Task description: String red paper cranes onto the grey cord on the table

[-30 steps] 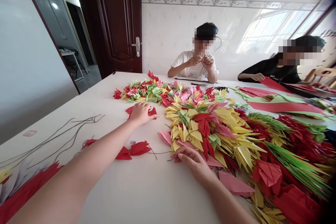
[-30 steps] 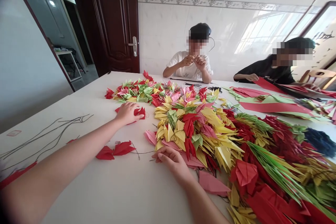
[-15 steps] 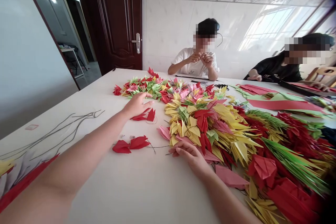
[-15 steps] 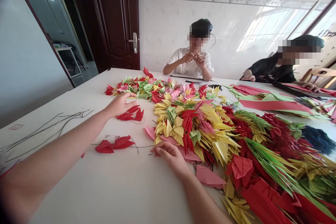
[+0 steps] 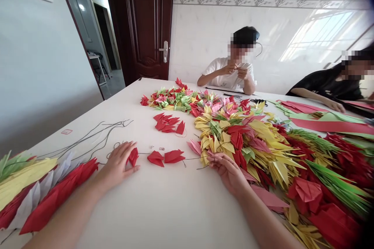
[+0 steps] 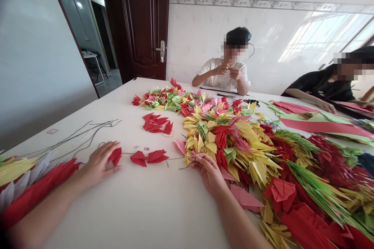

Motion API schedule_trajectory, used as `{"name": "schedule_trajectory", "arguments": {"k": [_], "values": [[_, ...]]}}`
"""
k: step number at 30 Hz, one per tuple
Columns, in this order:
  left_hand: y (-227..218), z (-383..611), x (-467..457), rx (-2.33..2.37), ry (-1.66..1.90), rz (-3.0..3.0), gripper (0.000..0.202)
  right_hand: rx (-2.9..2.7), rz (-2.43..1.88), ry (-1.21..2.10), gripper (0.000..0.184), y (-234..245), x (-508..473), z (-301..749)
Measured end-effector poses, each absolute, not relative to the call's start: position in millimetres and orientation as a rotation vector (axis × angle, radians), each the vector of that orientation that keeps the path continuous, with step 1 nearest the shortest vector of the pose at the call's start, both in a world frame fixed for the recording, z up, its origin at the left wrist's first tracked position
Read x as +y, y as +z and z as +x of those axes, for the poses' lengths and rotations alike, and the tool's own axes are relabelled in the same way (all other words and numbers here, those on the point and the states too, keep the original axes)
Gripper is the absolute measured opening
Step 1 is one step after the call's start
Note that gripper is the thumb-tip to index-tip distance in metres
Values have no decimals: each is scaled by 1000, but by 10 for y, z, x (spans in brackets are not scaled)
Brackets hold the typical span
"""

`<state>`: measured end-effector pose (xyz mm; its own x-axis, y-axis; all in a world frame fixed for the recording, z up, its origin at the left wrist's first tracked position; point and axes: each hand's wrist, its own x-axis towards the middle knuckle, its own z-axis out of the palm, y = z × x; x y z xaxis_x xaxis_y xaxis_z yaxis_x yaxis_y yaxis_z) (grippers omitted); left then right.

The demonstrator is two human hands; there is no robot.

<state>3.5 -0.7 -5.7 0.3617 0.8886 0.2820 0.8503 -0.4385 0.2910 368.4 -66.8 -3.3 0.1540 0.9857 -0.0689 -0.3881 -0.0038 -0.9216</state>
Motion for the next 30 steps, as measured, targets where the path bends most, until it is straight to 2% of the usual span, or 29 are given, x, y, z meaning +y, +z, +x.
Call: {"name": "schedule_trajectory", "arguments": {"k": [4, 8, 17, 22, 26, 30], "values": [[-7, 33, 51, 1629, 593, 2494, 65, -815, -1053, 1264, 22, -32, -674, 3680], [86, -8, 18, 1644, 520, 2421, 45, -850, -1074, 1259, 23, -45, -661, 3689], [90, -114, -4, 1413, 433, 2391, 48, -831, -1056, 1263, 18, -90, -648, 3721], [109, -94, 54, 1417, 357, 2453, 31, -815, -1068, 1270, 19, -73, -651, 3717], [51, -84, 86, 1436, 386, 2449, 27, -830, -1082, 1273, 18, -76, -656, 3716], [-16, -98, 107, 1501, 522, 2408, 32, -828, -1075, 1272, 19, -74, -661, 3709]]}}
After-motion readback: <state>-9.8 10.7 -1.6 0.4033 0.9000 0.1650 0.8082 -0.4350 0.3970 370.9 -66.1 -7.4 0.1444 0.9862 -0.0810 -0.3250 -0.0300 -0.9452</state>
